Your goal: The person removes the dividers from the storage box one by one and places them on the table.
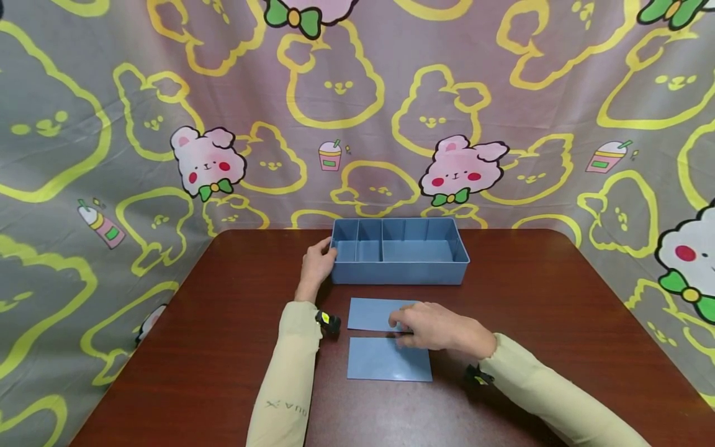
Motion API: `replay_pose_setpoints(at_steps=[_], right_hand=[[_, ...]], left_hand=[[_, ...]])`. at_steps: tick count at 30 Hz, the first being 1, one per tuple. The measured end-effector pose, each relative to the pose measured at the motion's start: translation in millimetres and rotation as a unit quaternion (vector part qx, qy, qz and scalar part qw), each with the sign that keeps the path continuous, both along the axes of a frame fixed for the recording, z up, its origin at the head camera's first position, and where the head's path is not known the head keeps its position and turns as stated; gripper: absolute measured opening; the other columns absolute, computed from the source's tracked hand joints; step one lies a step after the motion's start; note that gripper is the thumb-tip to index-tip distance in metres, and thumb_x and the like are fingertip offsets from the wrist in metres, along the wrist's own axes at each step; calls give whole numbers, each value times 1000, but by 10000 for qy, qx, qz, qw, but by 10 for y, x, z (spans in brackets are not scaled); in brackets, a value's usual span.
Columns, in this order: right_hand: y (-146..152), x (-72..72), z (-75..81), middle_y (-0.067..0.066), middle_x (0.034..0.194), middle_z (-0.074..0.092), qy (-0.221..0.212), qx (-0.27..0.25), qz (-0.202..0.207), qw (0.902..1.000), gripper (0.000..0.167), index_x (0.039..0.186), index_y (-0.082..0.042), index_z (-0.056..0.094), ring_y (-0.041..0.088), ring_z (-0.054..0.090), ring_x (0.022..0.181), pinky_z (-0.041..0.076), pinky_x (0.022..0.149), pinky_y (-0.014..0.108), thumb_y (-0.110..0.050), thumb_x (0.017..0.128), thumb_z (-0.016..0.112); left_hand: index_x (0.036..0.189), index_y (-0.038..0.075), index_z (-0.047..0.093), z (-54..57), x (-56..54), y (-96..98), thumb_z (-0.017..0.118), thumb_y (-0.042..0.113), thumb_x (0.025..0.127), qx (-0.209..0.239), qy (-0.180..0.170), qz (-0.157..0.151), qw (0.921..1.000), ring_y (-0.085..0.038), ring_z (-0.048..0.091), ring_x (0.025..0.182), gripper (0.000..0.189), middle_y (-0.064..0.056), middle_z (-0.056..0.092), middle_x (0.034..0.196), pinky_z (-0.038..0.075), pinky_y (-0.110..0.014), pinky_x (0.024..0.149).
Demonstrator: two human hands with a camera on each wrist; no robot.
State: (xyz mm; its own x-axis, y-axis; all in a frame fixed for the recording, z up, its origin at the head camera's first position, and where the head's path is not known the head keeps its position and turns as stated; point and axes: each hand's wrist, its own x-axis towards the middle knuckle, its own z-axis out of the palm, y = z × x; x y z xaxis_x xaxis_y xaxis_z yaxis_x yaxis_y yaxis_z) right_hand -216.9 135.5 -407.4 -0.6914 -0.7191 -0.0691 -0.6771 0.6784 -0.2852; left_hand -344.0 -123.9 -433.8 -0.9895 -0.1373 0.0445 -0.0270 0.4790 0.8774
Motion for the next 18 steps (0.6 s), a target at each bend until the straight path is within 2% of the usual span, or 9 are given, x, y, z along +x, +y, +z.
replay_pose_setpoints(at_steps=[3, 9, 12, 18], right_hand=[[-9, -26, 51, -1, 89, 68, 102, -42, -71, 9999, 24, 107, -16, 69, 5, 53, 70, 46, 61, 22, -27, 87, 74], [-36, -84, 131, -5, 85, 65, 340, -257, -42, 9991, 22, 107, -15, 69, 4, 52, 68, 45, 60, 21, -29, 90, 71], [-51, -115, 170, -7, 84, 65, 322, -412, -41, 9986, 22, 106, -14, 69, 3, 53, 67, 45, 60, 20, -28, 90, 69], [-97, -216, 228, -8, 83, 65, 372, -670, -33, 9971, 17, 103, -15, 69, 1, 52, 66, 45, 59, 20, -29, 94, 65]], left_hand=[[147, 21, 49, -1, 4, 3, 49, 29, 96, -7, 10, -3, 10000, -28, 56, 120, 51, -9, 55, 144, 44, -46, 98], [147, 20, 48, 7, 20, 20, 49, 29, 97, -33, 2, -33, 10000, -33, 57, 110, 51, -10, 53, 145, 44, -46, 94], [147, 20, 49, 8, 20, 21, 49, 30, 97, -46, -6, -30, 10000, -33, 55, 121, 51, -10, 53, 146, 44, -49, 101], [146, 21, 50, 8, 10, 15, 50, 29, 97, -52, -4, 44, 10000, -30, 56, 118, 50, -9, 54, 145, 44, -46, 96]])
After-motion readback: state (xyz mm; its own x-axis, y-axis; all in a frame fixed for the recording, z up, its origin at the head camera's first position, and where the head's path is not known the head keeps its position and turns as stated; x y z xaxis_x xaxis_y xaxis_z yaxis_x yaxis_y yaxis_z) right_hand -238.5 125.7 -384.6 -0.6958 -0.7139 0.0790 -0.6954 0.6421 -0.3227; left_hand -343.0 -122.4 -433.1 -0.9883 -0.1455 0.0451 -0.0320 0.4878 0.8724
